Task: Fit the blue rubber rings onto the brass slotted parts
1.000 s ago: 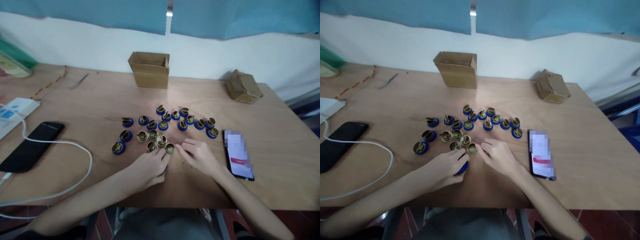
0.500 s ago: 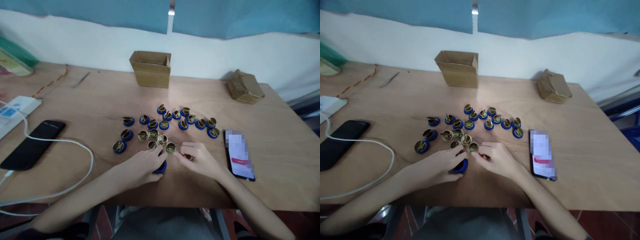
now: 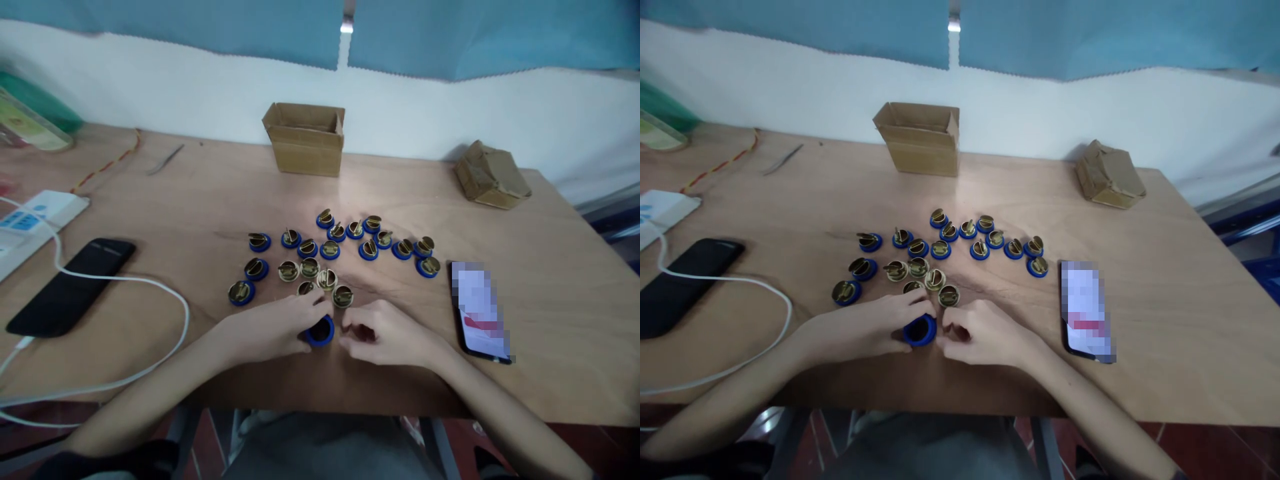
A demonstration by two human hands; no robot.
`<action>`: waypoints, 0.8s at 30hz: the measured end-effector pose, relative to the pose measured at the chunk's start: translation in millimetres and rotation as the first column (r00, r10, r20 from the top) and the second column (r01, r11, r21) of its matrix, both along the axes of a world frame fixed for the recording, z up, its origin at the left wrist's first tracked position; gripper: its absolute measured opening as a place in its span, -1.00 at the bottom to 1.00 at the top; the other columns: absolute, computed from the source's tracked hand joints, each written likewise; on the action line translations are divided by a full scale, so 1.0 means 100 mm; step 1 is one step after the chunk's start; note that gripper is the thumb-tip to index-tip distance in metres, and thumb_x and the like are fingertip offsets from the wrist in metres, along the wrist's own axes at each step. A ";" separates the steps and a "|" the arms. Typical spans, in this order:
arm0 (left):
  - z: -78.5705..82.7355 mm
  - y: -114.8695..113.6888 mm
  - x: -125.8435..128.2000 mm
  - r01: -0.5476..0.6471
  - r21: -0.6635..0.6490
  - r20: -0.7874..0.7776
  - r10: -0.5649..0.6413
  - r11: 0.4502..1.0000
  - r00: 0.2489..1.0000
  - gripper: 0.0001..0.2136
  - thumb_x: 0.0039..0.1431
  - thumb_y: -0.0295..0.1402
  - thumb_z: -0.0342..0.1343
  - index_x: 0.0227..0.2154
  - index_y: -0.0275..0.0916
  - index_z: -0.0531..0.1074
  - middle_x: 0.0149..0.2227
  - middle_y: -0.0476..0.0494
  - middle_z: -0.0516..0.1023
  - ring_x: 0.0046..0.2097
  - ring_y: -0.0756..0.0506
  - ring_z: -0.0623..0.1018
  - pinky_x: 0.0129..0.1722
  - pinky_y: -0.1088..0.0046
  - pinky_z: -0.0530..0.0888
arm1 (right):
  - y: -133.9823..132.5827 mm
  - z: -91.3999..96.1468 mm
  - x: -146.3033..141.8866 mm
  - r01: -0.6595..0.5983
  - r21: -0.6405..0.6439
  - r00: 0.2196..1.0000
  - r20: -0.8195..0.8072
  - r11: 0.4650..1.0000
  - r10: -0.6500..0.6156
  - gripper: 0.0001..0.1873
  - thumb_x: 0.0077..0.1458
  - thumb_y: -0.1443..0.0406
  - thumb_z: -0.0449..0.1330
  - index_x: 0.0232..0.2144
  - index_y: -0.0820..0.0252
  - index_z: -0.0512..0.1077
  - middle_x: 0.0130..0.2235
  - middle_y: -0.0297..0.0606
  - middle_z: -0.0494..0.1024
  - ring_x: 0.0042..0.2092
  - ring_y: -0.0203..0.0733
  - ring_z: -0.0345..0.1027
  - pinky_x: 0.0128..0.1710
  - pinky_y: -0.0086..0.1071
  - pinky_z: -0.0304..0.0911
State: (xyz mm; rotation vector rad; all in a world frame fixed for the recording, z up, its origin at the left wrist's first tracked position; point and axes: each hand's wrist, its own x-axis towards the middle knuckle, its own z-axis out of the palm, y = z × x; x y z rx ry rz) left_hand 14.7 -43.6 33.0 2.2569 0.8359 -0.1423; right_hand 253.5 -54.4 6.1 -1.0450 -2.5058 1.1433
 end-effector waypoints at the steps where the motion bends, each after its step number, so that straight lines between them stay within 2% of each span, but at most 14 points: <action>1: -0.01 0.01 0.00 0.004 -0.011 0.012 -0.004 1.000 1.000 -0.78 0.23 -0.50 0.18 -0.09 -0.21 0.37 0.09 -0.18 0.39 0.02 -0.19 0.53 -0.12 0.38 0.44 | -0.01 -0.01 -0.01 -0.003 -0.013 1.000 0.025 1.000 0.004 -0.88 0.13 0.35 0.26 -0.43 0.20 0.39 -0.54 -0.49 0.38 -0.53 -0.42 0.19 -0.49 -0.49 -0.02; 5: -0.06 0.03 0.00 0.006 -0.042 0.039 -0.004 0.999 0.999 -0.85 0.26 -0.48 0.17 -0.14 -0.22 0.36 0.05 -0.18 0.40 -0.03 -0.17 0.52 -0.17 0.40 0.40 | -0.05 -0.05 -0.05 -0.023 0.001 0.997 0.072 1.000 0.023 -0.91 0.16 0.30 0.26 -0.37 0.19 0.43 -0.50 -0.45 0.45 -0.50 -0.39 0.26 -0.46 -0.48 -0.02; 10: -0.09 0.03 0.03 -0.008 -0.052 0.067 0.012 0.999 0.998 -0.91 0.30 -0.45 0.14 -0.18 -0.24 0.36 -0.02 -0.19 0.43 -0.09 -0.17 0.52 -0.20 0.38 0.38 | -0.10 -0.12 -0.09 -0.019 0.098 0.994 0.106 0.995 0.009 -0.88 0.15 0.30 0.29 -0.39 0.18 0.42 -0.45 -0.41 0.53 -0.45 -0.32 0.34 -0.44 -0.44 -0.03; 15: -0.07 0.02 0.06 0.002 -0.032 0.037 -0.001 0.999 0.999 -0.91 0.29 -0.44 0.15 -0.19 -0.28 0.38 -0.03 -0.23 0.44 -0.09 -0.18 0.52 -0.22 0.38 0.38 | -0.12 -0.16 -0.10 -0.053 0.177 0.992 0.125 0.983 0.031 -0.84 0.19 0.27 0.27 -0.40 0.19 0.40 -0.43 -0.38 0.56 -0.43 -0.27 0.39 -0.43 -0.40 -0.02; 24: -0.07 -0.01 0.07 -0.020 -0.028 0.035 0.021 0.999 0.999 -0.90 0.26 -0.49 0.14 -0.18 -0.26 0.38 -0.04 -0.18 0.45 -0.18 -0.14 0.55 -0.28 0.40 0.37 | -0.10 -0.21 -0.05 -0.108 0.269 0.984 0.169 0.957 0.064 -0.74 0.32 0.14 0.21 -0.35 0.21 0.41 -0.35 -0.28 0.62 -0.37 -0.19 0.47 -0.41 -0.35 0.00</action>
